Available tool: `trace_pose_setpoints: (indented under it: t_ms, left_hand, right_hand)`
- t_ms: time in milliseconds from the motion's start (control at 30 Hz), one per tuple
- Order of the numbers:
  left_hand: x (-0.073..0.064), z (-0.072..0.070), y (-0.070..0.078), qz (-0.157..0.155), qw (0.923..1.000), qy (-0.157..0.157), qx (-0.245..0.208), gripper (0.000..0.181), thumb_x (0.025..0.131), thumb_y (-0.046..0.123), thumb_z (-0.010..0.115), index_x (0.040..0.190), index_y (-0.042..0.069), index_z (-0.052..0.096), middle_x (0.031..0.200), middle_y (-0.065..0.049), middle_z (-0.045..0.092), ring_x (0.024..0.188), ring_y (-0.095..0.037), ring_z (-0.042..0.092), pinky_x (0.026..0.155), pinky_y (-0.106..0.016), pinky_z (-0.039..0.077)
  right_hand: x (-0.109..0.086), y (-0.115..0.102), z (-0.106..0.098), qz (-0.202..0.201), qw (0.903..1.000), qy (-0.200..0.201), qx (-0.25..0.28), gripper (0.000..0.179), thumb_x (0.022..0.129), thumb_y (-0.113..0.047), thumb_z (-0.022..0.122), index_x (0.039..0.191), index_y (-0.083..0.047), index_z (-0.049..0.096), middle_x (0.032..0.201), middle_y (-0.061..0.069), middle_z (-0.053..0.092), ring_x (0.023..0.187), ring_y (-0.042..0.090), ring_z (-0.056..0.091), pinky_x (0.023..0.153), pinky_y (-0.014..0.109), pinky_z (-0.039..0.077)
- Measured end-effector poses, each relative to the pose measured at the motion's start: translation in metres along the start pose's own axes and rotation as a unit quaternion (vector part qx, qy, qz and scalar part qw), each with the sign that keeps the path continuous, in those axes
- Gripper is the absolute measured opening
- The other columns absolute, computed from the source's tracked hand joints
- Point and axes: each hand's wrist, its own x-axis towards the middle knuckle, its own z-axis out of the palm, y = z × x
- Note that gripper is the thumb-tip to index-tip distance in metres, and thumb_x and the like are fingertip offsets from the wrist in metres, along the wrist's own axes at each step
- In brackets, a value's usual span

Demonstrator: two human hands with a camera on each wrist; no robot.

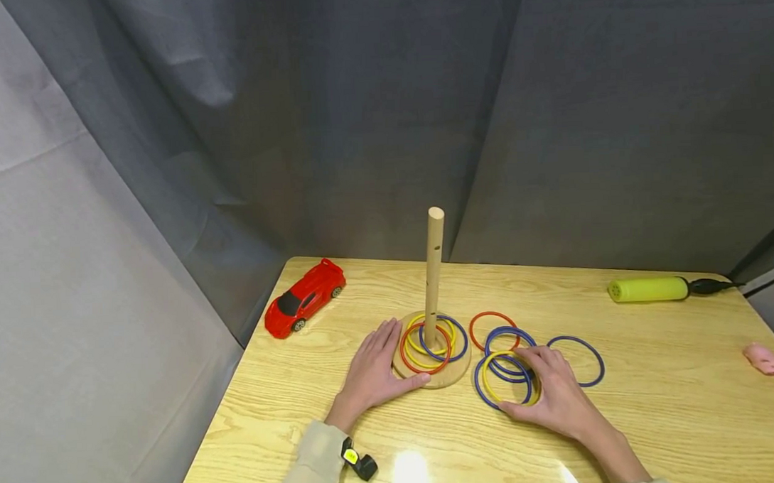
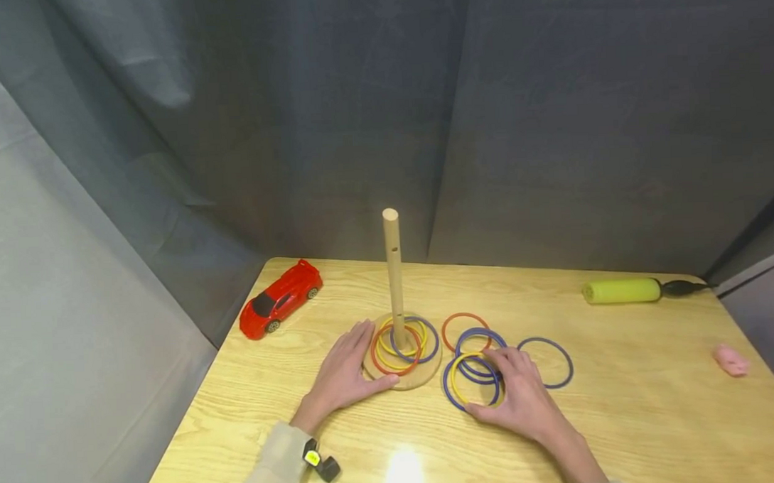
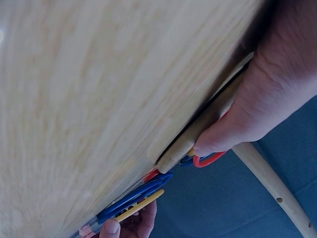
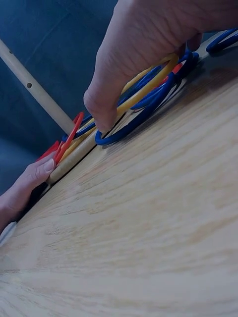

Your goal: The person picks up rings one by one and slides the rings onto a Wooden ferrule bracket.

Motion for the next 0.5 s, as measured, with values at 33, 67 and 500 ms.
trace_pose_setpoints:
  t_ms: [33, 67, 500]
  left_hand:
    - [0.0001, 0.0000, 0.0001, -0.001, 1.0000, -0.001, 0.000, 0.126, 0.078, 0.098, 0.043, 0.168, 0.013, 0.020, 0.174, -0.004, 0.022, 0.161, -0.020, 0.015, 0.130, -0.042, 0.022]
    - [0.0002, 0.0001, 0.0000, -0.002, 1.0000, -0.001, -0.001, 0.126, 0.078, 0.099, 0.043, 0.168, 0.013, 0.020, 0.174, -0.004, 0.022, 0.161, -0.020, 0.014, 0.130, -0.041, 0.022]
    - [0.0001, 0.0005, 0.0003, 0.001, 0.9999, 0.004, -0.009, 0.126, 0.078, 0.098, 0.043, 0.168, 0.012, 0.022, 0.174, -0.005, 0.023, 0.161, -0.021, 0.016, 0.130, -0.042, 0.022]
  right_hand:
    - [0.0000, 0.0002, 0.0000, 0.000, 1.0000, 0.000, -0.001, 0.095, 0.061, -0.056, 0.098, 0.135, -0.007, 0.064, 0.122, 0.009, 0.059, 0.113, 0.030, 0.052, 0.093, 0.054, 0.040]
    - [0.0001, 0.0005, 0.0000, 0.000, 1.0000, -0.001, -0.001, 0.096, 0.061, -0.056, 0.098, 0.135, -0.006, 0.064, 0.122, 0.009, 0.059, 0.112, 0.030, 0.052, 0.093, 0.054, 0.040]
    - [0.0008, -0.0005, -0.0029, -0.006, 1.0000, 0.002, 0.005, 0.094, 0.060, -0.053, 0.099, 0.134, -0.006, 0.066, 0.120, 0.007, 0.060, 0.111, 0.028, 0.052, 0.092, 0.053, 0.042]
